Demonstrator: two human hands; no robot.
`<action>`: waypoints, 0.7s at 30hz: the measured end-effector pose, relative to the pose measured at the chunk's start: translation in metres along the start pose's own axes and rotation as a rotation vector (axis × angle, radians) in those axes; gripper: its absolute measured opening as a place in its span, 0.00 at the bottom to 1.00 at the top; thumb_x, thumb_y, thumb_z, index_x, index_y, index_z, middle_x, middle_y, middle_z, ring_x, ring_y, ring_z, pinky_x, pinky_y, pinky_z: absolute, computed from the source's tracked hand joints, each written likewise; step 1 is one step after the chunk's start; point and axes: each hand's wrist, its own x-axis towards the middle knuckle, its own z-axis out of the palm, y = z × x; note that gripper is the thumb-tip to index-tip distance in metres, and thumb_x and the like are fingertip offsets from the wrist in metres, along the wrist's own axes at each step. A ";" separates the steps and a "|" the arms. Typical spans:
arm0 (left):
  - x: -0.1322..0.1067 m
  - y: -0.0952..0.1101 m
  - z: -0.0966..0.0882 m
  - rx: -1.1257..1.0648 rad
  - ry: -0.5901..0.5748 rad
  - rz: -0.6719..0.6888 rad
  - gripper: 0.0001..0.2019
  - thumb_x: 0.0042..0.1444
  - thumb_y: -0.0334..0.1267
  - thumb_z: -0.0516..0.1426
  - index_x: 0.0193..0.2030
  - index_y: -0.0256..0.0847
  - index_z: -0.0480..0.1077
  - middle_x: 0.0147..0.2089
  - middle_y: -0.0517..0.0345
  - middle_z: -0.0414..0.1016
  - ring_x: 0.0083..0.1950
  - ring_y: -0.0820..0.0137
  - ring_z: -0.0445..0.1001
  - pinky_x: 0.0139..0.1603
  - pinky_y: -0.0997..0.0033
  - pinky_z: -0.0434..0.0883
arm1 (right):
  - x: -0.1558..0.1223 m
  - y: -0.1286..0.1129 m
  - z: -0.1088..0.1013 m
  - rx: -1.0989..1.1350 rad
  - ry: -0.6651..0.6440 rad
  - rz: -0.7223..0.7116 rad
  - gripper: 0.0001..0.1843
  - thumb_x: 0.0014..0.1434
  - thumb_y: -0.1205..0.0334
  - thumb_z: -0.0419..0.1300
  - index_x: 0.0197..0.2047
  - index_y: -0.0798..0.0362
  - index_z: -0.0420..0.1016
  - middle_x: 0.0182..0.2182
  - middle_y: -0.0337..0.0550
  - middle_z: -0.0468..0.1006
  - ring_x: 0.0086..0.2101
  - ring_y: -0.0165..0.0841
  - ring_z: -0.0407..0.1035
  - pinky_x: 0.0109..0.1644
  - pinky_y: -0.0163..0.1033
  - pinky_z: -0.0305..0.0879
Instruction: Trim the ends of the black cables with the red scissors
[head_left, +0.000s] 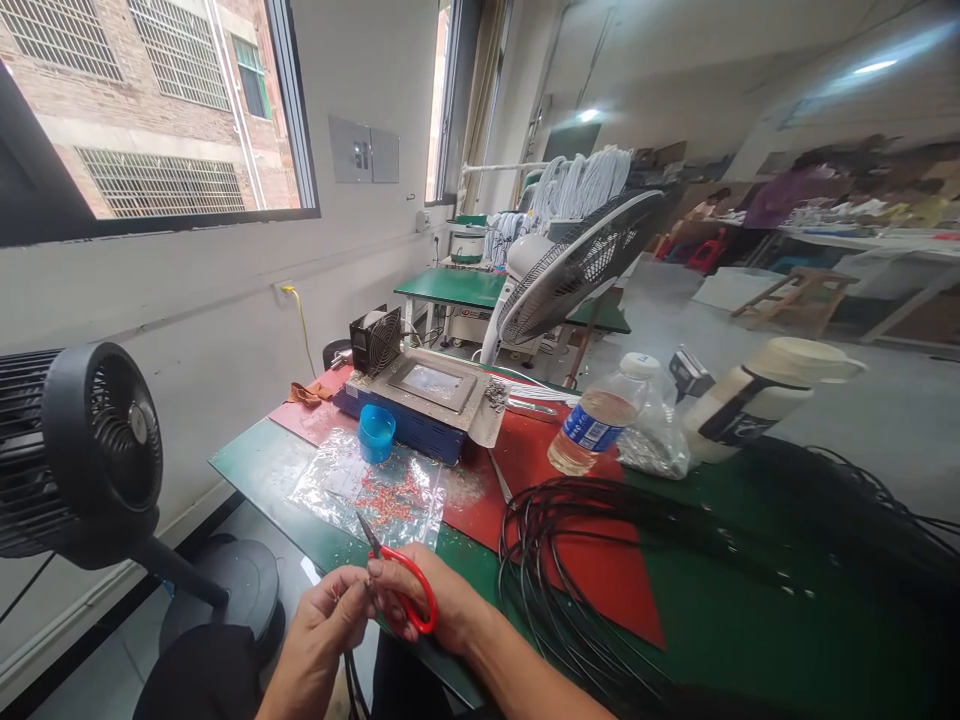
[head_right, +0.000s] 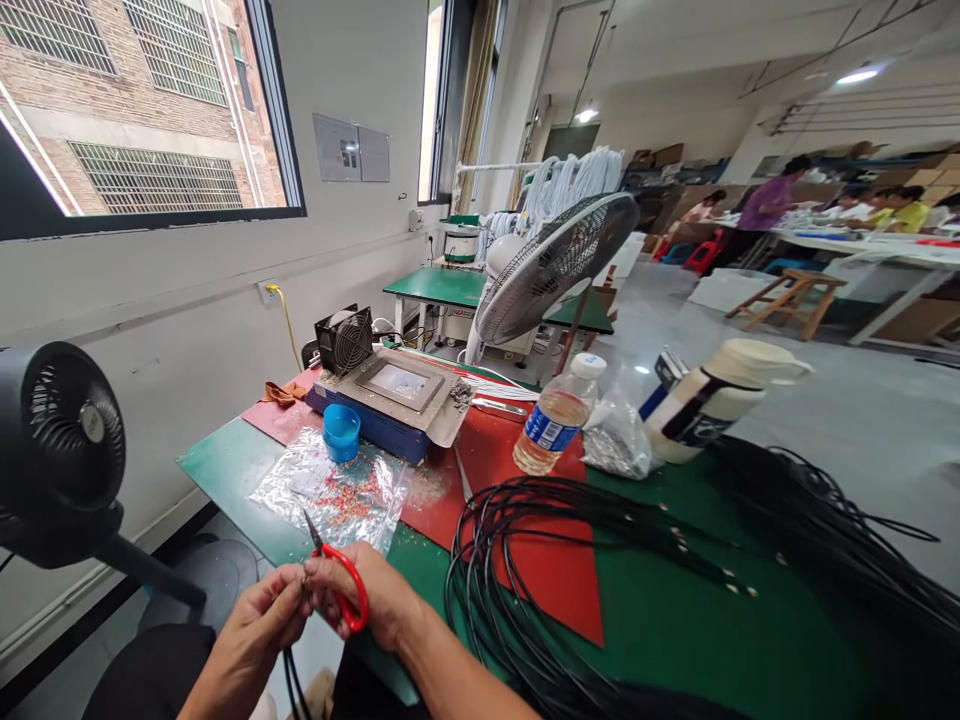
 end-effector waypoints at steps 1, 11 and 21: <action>0.000 0.000 0.001 -0.013 0.001 0.003 0.12 0.48 0.43 0.57 0.23 0.35 0.70 0.19 0.60 0.65 0.20 0.80 0.47 0.21 0.72 0.43 | 0.000 0.000 0.000 0.003 -0.002 0.000 0.25 0.48 0.43 0.59 0.17 0.58 0.65 0.08 0.32 0.60 0.09 0.20 0.53 0.13 0.28 0.48; 0.000 0.001 0.013 -0.151 0.018 0.025 0.11 0.49 0.42 0.57 0.24 0.36 0.71 0.20 0.56 0.71 0.18 0.80 0.58 0.20 0.76 0.52 | 0.001 0.007 0.003 0.045 0.020 -0.068 0.25 0.51 0.44 0.58 0.18 0.58 0.64 0.09 0.32 0.60 0.10 0.21 0.54 0.14 0.28 0.47; -0.002 0.001 0.013 -0.193 0.051 0.010 0.11 0.47 0.41 0.59 0.23 0.35 0.71 0.19 0.58 0.70 0.17 0.83 0.51 0.19 0.79 0.48 | 0.001 0.007 0.004 0.062 0.006 -0.075 0.23 0.51 0.47 0.58 0.18 0.58 0.65 0.09 0.32 0.60 0.10 0.21 0.55 0.14 0.28 0.47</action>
